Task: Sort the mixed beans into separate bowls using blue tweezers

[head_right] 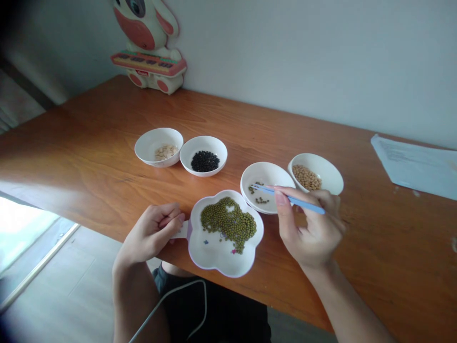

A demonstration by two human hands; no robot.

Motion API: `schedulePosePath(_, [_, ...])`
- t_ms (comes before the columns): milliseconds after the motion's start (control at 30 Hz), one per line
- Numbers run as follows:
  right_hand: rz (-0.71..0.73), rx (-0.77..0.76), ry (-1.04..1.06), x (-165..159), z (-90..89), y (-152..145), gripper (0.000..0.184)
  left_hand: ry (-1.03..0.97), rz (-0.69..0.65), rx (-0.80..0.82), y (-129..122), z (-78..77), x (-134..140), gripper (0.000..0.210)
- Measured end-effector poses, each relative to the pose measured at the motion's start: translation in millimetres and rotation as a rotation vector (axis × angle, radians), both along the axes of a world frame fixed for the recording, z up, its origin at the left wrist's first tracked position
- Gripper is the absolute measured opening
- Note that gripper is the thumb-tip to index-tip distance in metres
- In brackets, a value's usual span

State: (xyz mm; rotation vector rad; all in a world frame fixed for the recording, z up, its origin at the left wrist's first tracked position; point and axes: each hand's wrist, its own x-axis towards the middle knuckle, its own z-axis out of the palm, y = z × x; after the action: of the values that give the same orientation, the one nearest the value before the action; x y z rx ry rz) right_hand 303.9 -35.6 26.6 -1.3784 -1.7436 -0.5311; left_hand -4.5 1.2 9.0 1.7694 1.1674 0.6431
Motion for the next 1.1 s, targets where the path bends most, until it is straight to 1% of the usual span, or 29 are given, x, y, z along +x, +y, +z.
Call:
schedulePosePath(100, [0.137, -0.051, -0.018, -15, 0.9, -2, 0.036, 0.004, -0.001, 0.007, 0, 0.0, 0, 0.035])
schedulePosePath(167, [0.188, -0.104, -0.041, -25, 0.6, -2, 0.03, 0.003, 0.001, 0.013, 0, 0.4, 0, 0.035])
schedulePosePath(233, [0.187, -0.127, -0.058, -32, -0.4, 0, 0.023, 0.0, 0.004, 0.017, 0, 0.9, 0, 0.035])
schedulePosePath(367, [0.146, -0.123, -0.08, -39, -3.1, 3, 0.012, -0.007, 0.009, 0.011, 1, 1.1, -1, 0.035])
schedulePosePath(500, [0.143, -0.146, -0.086, -40, -4.9, 5, 0.006, -0.017, 0.003, 0.007, 1, 0.5, 0, 0.033])
schedulePosePath(767, [0.158, -0.171, -0.111, -42, -5.7, 7, 0.006, -0.005, 0.003, 0.021, 0, 2.0, 1, 0.032])
schedulePosePath(1100, [0.165, -0.152, -0.087, -40, -6.4, 6, 0.006, -0.004, 0.004, 0.032, 1, 0.6, 0, 0.032])
